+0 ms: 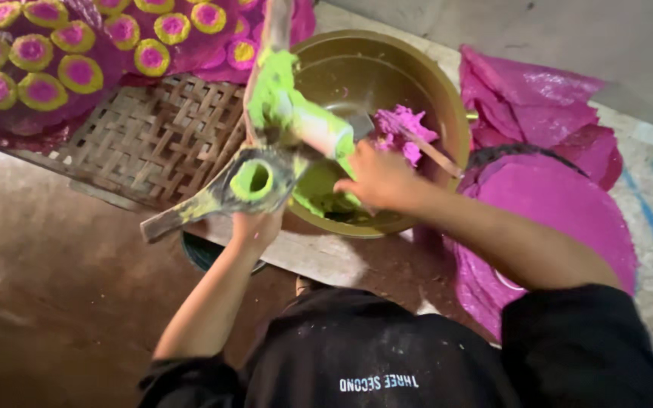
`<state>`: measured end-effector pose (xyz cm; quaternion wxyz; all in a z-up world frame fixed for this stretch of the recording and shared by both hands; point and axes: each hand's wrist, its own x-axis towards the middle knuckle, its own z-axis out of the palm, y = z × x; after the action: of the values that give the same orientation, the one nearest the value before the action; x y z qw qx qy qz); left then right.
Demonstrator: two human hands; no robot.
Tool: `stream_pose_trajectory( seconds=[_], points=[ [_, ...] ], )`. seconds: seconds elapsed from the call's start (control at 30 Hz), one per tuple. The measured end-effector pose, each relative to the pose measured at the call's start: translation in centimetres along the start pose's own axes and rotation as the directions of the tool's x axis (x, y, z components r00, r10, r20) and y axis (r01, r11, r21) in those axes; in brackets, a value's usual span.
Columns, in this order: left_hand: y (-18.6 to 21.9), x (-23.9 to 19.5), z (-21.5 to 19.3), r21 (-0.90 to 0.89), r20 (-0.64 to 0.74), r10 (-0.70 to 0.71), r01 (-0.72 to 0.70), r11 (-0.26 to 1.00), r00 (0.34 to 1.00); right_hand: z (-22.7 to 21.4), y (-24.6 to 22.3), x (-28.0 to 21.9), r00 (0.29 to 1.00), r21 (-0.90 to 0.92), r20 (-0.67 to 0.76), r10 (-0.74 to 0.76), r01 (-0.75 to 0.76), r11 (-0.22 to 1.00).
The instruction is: The person assembles decorative cakes by layering pink and green dough on a woven tray. They use a circular mold to shape the green dough into rings and place them on the pink base. The finished cakes are stacked and placed into a steamer.
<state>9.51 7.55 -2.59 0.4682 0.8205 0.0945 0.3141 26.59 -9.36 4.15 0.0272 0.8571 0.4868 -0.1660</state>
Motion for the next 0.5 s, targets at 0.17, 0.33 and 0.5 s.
stream_pose_trajectory(
  seconds=[0.17,0.33,0.5],
  points=[
    [-3.6,5.4,1.1,-0.173,-0.256,0.108,-0.155,0.972,0.961,3.9,0.7,4.8,0.996,-0.152,-0.040,0.074,-0.079,0.985],
    [-5.1,7.8,2.8,-0.338,-0.154,0.046,-0.097,0.936,0.987,0.3,7.8,3.5,0.999,-0.127,0.017,0.044,-0.042,0.991],
    [-6.5,7.4,4.0,-0.604,-0.010,-0.172,0.131,0.786,0.985,3.1,8.0,3.6,0.966,-0.068,0.154,0.209,-0.201,0.977]
  ],
)
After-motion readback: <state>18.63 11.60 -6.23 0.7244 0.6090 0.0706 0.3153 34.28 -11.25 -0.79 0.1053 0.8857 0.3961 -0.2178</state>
